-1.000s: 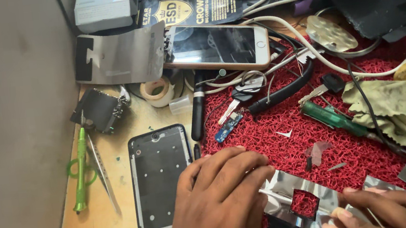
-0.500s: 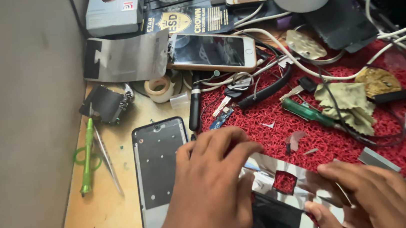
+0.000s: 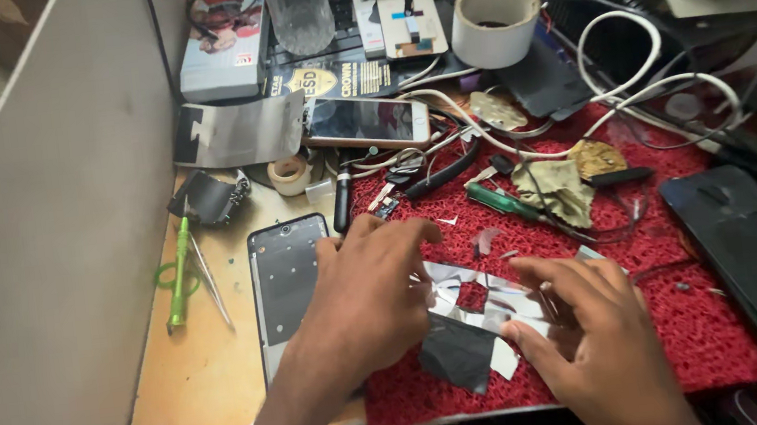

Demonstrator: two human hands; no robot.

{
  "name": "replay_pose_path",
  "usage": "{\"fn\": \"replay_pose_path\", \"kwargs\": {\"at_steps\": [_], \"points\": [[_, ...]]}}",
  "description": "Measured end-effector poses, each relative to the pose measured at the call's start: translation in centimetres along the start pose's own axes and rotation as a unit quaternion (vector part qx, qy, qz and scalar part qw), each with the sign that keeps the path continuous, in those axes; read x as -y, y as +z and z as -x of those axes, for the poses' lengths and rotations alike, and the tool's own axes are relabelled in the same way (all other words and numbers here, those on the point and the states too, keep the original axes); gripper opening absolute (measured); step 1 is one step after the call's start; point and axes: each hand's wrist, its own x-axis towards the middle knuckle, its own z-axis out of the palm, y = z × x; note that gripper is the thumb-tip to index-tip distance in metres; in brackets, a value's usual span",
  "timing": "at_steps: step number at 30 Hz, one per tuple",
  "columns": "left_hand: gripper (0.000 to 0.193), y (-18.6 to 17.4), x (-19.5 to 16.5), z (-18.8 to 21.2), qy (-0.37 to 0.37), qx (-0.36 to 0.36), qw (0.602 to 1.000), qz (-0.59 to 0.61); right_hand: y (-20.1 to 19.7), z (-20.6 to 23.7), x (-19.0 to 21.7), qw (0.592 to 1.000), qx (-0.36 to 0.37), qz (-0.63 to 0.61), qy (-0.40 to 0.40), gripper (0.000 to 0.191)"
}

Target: The person cuts a piece of metallic tape with shears and applies it to a small black electronic component. They then peel off the backing and press the tape onto the component, smoothing it down.

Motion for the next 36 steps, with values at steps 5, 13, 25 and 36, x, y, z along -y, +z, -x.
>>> {"fn": "replay_pose_path", "kwargs": {"at_steps": [5,13,25,36], "points": [[0.045,-0.2,-0.9,0.7,-0.009,-0.01,1.0,-0.027,-1.7,-0.4,1.1,0.996,0.075,0.041,0.002,0.055],[0.015,-0.9,-1.2,1.4,-0.017,0.012,1.0,0.009,-2.4,-0.5,1.3,0.991,0.11,0.039,0.072,0.028],[0.006,-2.7,-1.4,9.3,0.08,0.014,0.891,0.446,-6.2,5.7,2.1,0.979,0.067,-0.174,0.083,0.013],[0.021,-1.3,-0.9,14.6,0.321,-0.277,0.897,0.128,-4.3,11.1,5.0,0.923,-0.277,0.144,-0.225,0.022]]}}
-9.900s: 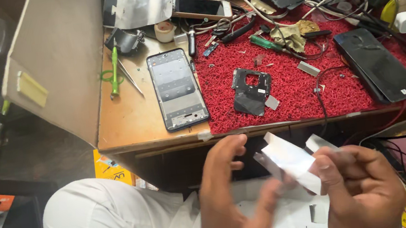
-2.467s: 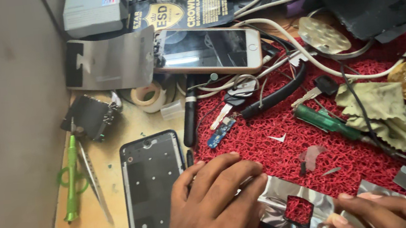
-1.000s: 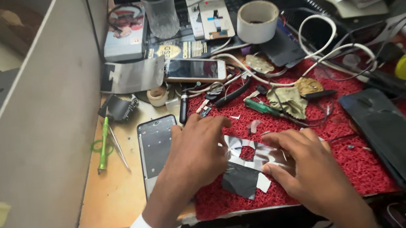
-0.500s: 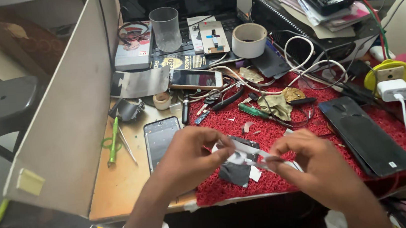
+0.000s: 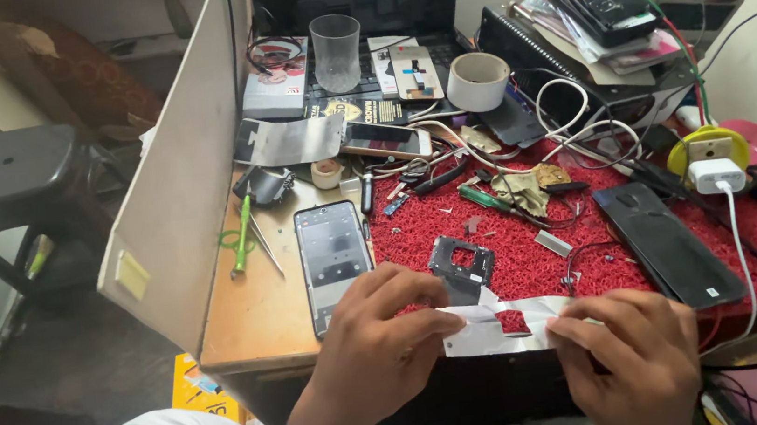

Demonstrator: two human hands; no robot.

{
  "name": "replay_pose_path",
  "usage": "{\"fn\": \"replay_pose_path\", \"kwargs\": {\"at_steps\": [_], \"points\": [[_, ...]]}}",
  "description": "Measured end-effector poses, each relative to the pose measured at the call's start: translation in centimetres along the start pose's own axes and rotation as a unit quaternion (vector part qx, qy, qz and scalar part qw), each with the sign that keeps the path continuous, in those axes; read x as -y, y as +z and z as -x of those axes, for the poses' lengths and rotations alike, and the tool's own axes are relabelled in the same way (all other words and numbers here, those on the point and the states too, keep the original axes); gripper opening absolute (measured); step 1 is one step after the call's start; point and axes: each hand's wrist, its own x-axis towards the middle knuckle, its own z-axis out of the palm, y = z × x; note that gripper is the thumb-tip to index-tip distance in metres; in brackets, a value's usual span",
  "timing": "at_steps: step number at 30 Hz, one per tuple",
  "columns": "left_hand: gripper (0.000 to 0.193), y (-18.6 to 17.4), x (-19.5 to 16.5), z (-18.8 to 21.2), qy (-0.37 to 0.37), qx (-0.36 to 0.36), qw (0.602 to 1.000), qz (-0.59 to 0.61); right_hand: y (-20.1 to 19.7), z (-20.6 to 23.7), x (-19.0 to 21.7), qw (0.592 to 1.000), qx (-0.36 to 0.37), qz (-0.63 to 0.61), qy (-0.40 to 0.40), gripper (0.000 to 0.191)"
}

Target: The person cuts a piece of metallic tape with shears and applies it to a small black electronic component. They then peel off the backing and press the tape onto the component, smoothing it down.

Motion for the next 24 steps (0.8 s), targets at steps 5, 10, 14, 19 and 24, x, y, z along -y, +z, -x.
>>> {"fn": "replay_pose_path", "kwargs": {"at_steps": [5,10,14,19,24], "points": [[0.022,-0.1,0.9,0.4,0.026,0.057,0.998,0.002,0.4,0.4,0.4,0.999,-0.027,0.019,-0.014,0.025],[0.02,-0.5,1.5,0.5,-0.025,0.028,0.997,0.068,1.1,0.6,0.3,1.0,-0.01,-0.001,-0.023,0.026],[0.011,-0.2,2.5,-0.3,-0.192,0.031,0.96,0.2,1.6,0.5,-0.4,0.989,0.071,-0.101,0.076,0.019],[0.024,3.1,6.1,-3.5,-0.47,0.065,0.867,0.151,3.7,-3.8,-3.9,0.821,0.28,-0.241,0.436,0.021],[0.026,5.9,7.6,-5.3,-0.47,0.104,0.876,-0.008,6.8,-7.5,-6.1,0.913,0.351,-0.066,0.195,0.05]]}}
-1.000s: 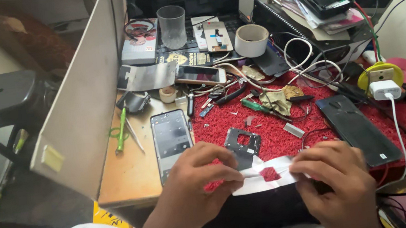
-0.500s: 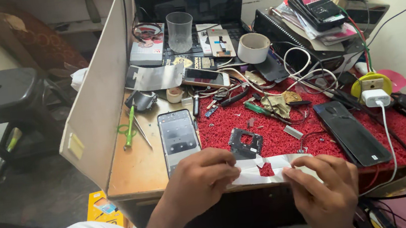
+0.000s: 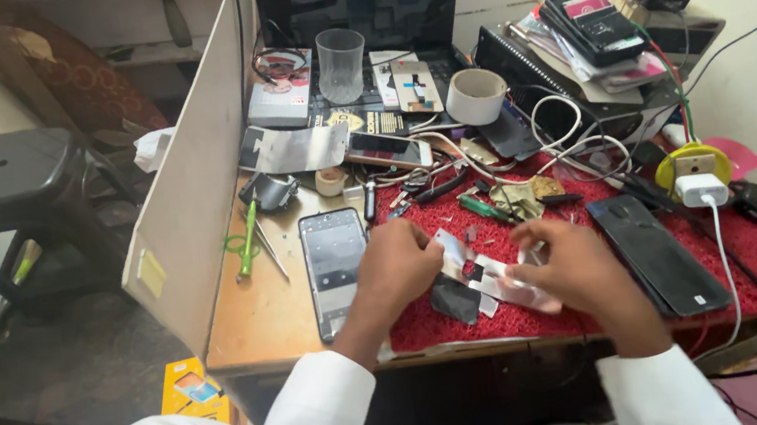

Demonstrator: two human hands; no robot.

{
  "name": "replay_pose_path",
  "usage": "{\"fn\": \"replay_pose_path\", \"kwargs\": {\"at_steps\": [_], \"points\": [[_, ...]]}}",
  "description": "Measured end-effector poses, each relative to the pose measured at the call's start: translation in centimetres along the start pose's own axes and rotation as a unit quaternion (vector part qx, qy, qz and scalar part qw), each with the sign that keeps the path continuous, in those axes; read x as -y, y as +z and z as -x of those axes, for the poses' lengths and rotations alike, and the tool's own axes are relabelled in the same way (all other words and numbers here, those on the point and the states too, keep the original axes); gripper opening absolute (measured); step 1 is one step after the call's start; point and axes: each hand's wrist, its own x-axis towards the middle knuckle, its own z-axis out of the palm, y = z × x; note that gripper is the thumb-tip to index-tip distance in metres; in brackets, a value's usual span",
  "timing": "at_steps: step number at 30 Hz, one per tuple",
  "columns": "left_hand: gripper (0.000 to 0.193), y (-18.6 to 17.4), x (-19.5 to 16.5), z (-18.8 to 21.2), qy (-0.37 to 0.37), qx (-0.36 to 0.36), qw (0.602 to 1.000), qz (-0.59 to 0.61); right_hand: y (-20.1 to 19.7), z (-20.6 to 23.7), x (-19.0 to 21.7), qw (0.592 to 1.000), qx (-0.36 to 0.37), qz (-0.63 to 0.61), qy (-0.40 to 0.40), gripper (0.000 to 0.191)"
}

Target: The person cuts a piece of metallic tape with shears and applies it to a small black electronic component. They then peel off the backing and press the tape onto the component, smoothing it down.

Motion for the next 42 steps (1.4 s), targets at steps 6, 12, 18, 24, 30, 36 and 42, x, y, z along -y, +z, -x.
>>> {"fn": "replay_pose_path", "kwargs": {"at_steps": [6,12,18,24,30,36,42], "points": [[0.022,1.2,-1.4,1.0,0.02,-0.041,0.995,-0.092,1.7,-0.1,2.5,0.994,0.062,0.075,0.045,0.055],[0.036,1.2,-2.8,1.0,0.031,-0.026,0.994,-0.103,1.4,-0.6,2.9,0.992,0.094,0.027,0.078,0.054],[0.049,1.7,-2.4,0.5,0.018,-0.028,0.998,-0.056,1.9,-1.1,1.6,0.996,0.08,0.003,0.035,0.052],[0.05,2.9,-1.0,-0.9,0.014,-0.045,0.998,0.036,1.8,-1.5,1.1,0.991,0.104,-0.047,0.075,0.048],[0.044,2.3,-0.2,-1.7,0.033,-0.012,0.988,0.149,2.3,-1.2,0.2,0.971,0.095,-0.214,0.055,0.046],[0.028,2.2,0.3,-0.1,0.009,0.099,0.959,0.266,2.3,-0.6,0.0,0.968,0.087,-0.232,0.048,0.045],[0.031,0.5,0.6,2.6,0.019,0.131,0.889,0.438,0.6,1.7,-0.3,0.923,0.126,-0.363,0.029,0.039]]}}
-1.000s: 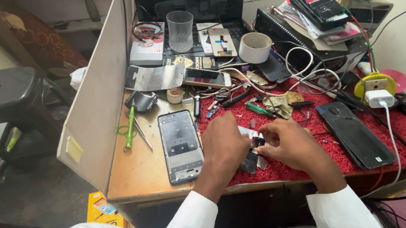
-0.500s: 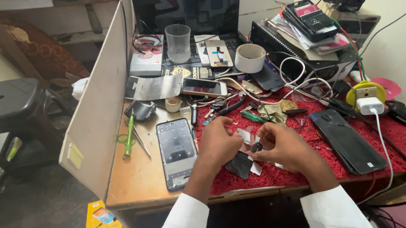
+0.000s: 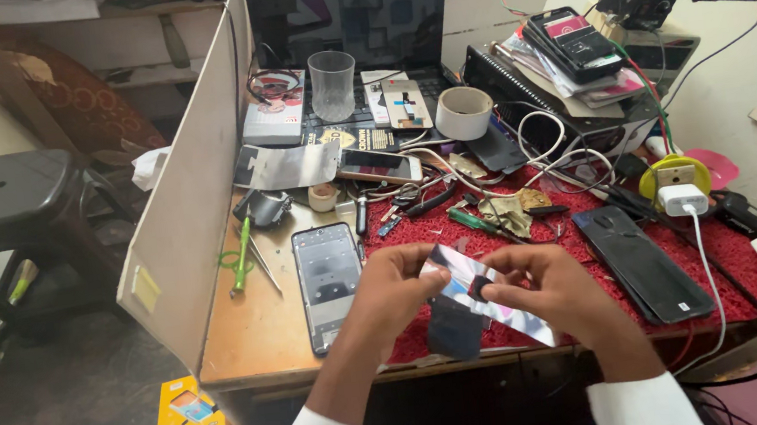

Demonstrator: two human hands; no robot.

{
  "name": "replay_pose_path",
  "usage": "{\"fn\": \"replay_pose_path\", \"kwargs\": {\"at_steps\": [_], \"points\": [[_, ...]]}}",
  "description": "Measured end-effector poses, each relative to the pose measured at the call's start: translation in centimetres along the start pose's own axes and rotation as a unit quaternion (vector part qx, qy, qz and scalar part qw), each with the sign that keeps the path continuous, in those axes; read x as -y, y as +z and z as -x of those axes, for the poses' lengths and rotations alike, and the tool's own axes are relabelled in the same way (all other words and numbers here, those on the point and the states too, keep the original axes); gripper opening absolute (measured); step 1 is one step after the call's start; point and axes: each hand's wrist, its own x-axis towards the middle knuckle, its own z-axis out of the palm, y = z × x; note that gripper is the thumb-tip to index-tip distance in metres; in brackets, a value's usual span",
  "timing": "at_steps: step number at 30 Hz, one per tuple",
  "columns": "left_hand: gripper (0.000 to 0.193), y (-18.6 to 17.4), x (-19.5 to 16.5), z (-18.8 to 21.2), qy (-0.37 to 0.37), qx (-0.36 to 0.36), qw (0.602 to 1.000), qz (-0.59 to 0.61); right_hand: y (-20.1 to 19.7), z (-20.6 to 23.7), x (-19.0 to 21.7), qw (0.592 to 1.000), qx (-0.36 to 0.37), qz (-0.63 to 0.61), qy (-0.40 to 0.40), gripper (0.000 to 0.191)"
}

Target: The person cuts a piece of metallic tape with shears and applies it to a small black electronic component. They then peel off the backing and press the tape onto the component, smoothing it down.

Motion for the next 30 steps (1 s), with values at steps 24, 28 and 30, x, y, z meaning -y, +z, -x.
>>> {"fn": "replay_pose_path", "kwargs": {"at_steps": [24,28,30], "points": [[0.022,1.2,-0.5,11.4,0.026,-0.023,0.974,0.225,2.5,8.4,1.6,0.992,0.079,-0.07,0.073,0.022],[0.023,1.3,0.3,11.7,0.051,-0.04,0.974,0.219,2.5,8.6,1.6,0.991,0.084,-0.036,0.093,0.024],[0.025,1.4,0.6,11.8,0.074,-0.039,0.975,0.208,2.3,8.6,1.6,0.991,0.092,-0.023,0.091,0.023]]}}
